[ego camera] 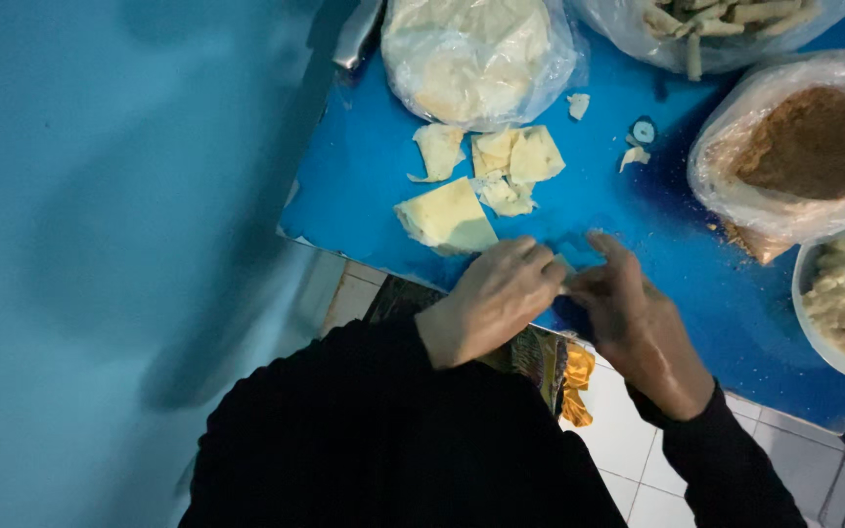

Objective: The person folds small pieces of thin dough on a blue table, adding filling from a bowl and pressing the dough closed to form filled pastries. They place finished pastries aside, then handle a plastic bag of brown powder and a bowl of filling before continuing to fold more dough pieces.

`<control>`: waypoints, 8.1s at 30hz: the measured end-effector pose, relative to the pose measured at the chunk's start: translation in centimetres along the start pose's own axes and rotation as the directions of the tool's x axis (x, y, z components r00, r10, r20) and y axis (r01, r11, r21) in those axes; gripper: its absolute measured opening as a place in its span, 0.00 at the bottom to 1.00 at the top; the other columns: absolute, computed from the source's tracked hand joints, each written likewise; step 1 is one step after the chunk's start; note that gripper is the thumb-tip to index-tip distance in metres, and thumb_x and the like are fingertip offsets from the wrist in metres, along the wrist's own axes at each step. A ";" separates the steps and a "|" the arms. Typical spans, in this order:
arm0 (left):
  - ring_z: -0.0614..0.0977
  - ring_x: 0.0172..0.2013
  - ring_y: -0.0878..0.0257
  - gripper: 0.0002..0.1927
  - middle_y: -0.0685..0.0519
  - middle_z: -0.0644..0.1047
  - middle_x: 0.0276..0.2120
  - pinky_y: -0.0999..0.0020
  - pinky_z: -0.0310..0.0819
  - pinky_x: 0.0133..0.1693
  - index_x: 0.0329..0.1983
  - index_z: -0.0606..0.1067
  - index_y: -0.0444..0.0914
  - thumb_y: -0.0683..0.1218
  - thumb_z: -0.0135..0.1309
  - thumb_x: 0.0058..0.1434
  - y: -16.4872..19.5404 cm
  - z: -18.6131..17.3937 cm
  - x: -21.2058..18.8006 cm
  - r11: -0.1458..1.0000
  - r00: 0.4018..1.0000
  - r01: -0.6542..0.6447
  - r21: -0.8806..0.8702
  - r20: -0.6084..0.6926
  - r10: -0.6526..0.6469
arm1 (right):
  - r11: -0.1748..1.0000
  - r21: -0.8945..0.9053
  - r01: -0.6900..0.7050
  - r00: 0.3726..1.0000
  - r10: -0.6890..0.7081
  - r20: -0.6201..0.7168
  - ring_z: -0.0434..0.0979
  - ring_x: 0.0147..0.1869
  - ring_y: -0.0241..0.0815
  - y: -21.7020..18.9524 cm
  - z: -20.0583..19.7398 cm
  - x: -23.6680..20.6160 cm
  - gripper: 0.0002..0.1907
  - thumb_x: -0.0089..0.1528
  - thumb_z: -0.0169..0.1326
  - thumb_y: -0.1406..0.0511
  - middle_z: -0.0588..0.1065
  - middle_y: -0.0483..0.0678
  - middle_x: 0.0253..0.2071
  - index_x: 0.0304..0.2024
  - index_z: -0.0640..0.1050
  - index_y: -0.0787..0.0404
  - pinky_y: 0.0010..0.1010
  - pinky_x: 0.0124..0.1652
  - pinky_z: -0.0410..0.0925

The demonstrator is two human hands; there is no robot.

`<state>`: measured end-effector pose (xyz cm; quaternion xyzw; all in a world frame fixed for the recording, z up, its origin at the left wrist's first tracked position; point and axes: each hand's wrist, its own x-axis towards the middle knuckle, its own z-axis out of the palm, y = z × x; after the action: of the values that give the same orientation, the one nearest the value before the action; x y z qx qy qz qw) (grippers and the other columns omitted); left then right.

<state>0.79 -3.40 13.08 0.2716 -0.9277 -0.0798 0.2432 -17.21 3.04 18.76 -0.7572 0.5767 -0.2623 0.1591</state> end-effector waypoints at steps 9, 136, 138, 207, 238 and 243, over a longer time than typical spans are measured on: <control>0.69 0.65 0.49 0.18 0.43 0.73 0.60 0.48 0.59 0.66 0.52 0.77 0.32 0.49 0.53 0.65 2.6 -1.0 -2.8 0.963 0.999 -0.008 0.269 0.035 -0.002 | 0.892 -0.443 0.095 0.994 -0.106 -0.002 0.76 0.62 0.61 -1.1 2.2 -2.7 0.32 0.61 0.54 0.75 0.74 0.66 0.59 0.68 0.62 0.70 0.51 0.57 0.68; 0.70 0.65 0.57 0.13 0.52 0.73 0.56 0.46 0.58 0.69 0.54 0.74 0.40 0.47 0.57 0.68 -0.7 0.4 -4.7 0.969 0.986 -0.140 -0.204 -0.120 0.118 | 0.673 -0.633 -0.382 0.894 0.442 -0.069 0.81 0.33 0.56 18.4 -11.8 -11.4 0.23 0.57 0.68 0.63 0.77 0.63 0.38 0.53 0.80 0.64 0.45 0.36 0.74; 0.72 0.64 0.59 0.11 0.54 0.74 0.55 0.47 0.59 0.69 0.54 0.74 0.40 0.44 0.54 0.70 -0.9 0.3 -4.9 0.971 0.983 -0.160 -0.177 -0.122 0.140 | 0.641 -0.654 -0.401 0.888 0.446 -0.108 0.79 0.35 0.55 16.2 -11.6 -10.7 0.21 0.58 0.69 0.62 0.76 0.61 0.40 0.50 0.79 0.63 0.43 0.38 0.73; 0.73 0.49 0.44 0.11 0.41 0.69 0.47 0.50 0.71 0.52 0.41 0.71 0.29 0.42 0.59 0.65 0.8 -0.1 -4.1 0.907 0.942 0.172 -0.384 -0.206 -0.266 | 0.875 -0.449 -0.183 0.983 0.158 -0.092 0.83 0.46 0.54 7.6 -11.0 6.3 0.16 0.73 0.61 0.65 0.79 0.62 0.46 0.58 0.73 0.68 0.36 0.42 0.75; 0.80 0.50 0.47 0.14 0.42 0.78 0.49 0.56 0.79 0.49 0.57 0.71 0.31 0.36 0.51 0.69 2.9 -0.8 -4.3 0.833 0.954 0.141 -0.535 -0.152 -0.259 | 0.965 0.112 -0.235 0.966 0.245 -0.079 0.83 0.46 0.51 -1.2 0.1 -2.7 0.19 0.65 0.55 0.73 0.78 0.58 0.44 0.56 0.67 0.69 0.38 0.44 0.74; 0.76 0.56 0.48 0.21 0.42 0.74 0.57 0.56 0.76 0.55 0.58 0.72 0.29 0.34 0.54 0.59 2.6 -0.5 -4.7 0.888 0.979 0.107 -0.448 -0.110 -0.173 | 0.969 0.096 -0.229 0.971 0.234 -0.040 0.84 0.50 0.52 -2.3 -0.4 -2.6 0.17 0.65 0.55 0.74 0.80 0.59 0.46 0.55 0.68 0.68 0.37 0.45 0.75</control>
<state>3.26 1.28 12.33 0.2811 -0.8432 -0.2841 0.3594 -16.15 6.21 19.75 -0.6697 0.6524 -0.2873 0.2081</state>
